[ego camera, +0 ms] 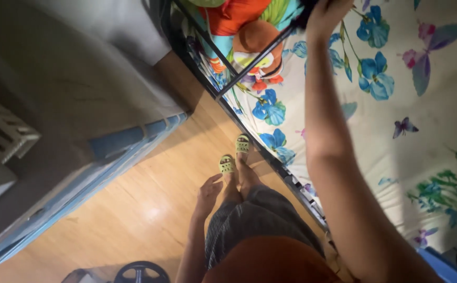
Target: Cleaning a floor fan with a cloth and organizing a wooden cabinet.
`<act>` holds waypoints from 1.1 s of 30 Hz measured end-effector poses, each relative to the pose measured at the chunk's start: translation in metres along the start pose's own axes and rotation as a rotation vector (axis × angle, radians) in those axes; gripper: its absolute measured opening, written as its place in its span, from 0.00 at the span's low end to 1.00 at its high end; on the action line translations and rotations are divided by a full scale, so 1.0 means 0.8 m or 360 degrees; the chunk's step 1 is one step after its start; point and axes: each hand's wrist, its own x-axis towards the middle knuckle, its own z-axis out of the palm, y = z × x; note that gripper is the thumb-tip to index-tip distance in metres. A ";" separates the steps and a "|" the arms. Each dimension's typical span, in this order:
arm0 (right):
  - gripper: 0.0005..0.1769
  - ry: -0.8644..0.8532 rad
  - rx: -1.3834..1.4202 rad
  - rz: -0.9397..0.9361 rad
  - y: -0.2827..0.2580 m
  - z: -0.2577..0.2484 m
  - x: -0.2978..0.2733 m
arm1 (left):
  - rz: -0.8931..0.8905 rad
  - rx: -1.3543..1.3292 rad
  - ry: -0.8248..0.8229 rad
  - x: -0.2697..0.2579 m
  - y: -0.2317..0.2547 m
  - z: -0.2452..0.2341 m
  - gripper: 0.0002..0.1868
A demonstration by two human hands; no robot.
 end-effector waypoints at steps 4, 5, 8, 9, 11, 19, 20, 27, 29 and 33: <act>0.30 -0.0030 0.0173 0.0162 -0.018 0.051 -0.081 | 0.0031 -0.0096 0.0088 0.028 0.018 -0.012 0.19; 0.32 -0.0026 0.0295 0.0258 -0.017 0.052 -0.099 | 0.0026 -0.0059 0.0124 0.030 0.022 -0.016 0.19; 0.34 0.0123 0.0137 0.0357 -0.065 0.076 -0.108 | 0.0050 -0.0029 0.0190 0.040 0.033 -0.022 0.19; 0.34 0.0114 0.0142 0.0346 -0.061 0.083 -0.126 | 0.0058 -0.0041 0.0195 0.043 0.043 -0.020 0.19; 0.30 0.0133 -0.0023 0.0509 -0.054 0.095 -0.166 | 0.0022 0.0000 0.0244 0.047 0.063 -0.017 0.19; 0.27 -0.0127 0.0052 0.0982 -0.025 0.156 -0.399 | 0.0049 -0.0476 0.0121 0.057 0.000 0.014 0.21; 0.27 -0.0134 0.0054 0.0975 -0.028 0.159 -0.416 | 0.0066 -0.0522 0.0106 0.055 -0.005 0.017 0.21; 0.23 -0.0762 -0.0521 0.1420 -0.004 0.114 -0.442 | -0.0050 -0.0384 0.0302 0.044 0.027 -0.002 0.21; 0.17 -0.1237 -0.0285 0.1389 -0.039 0.097 -0.398 | -0.0084 -0.0339 0.0317 0.053 0.034 -0.006 0.20; 0.16 -0.1220 -0.0035 0.0847 -0.165 0.090 -0.197 | 0.0073 -0.0339 0.0308 0.073 0.020 0.000 0.19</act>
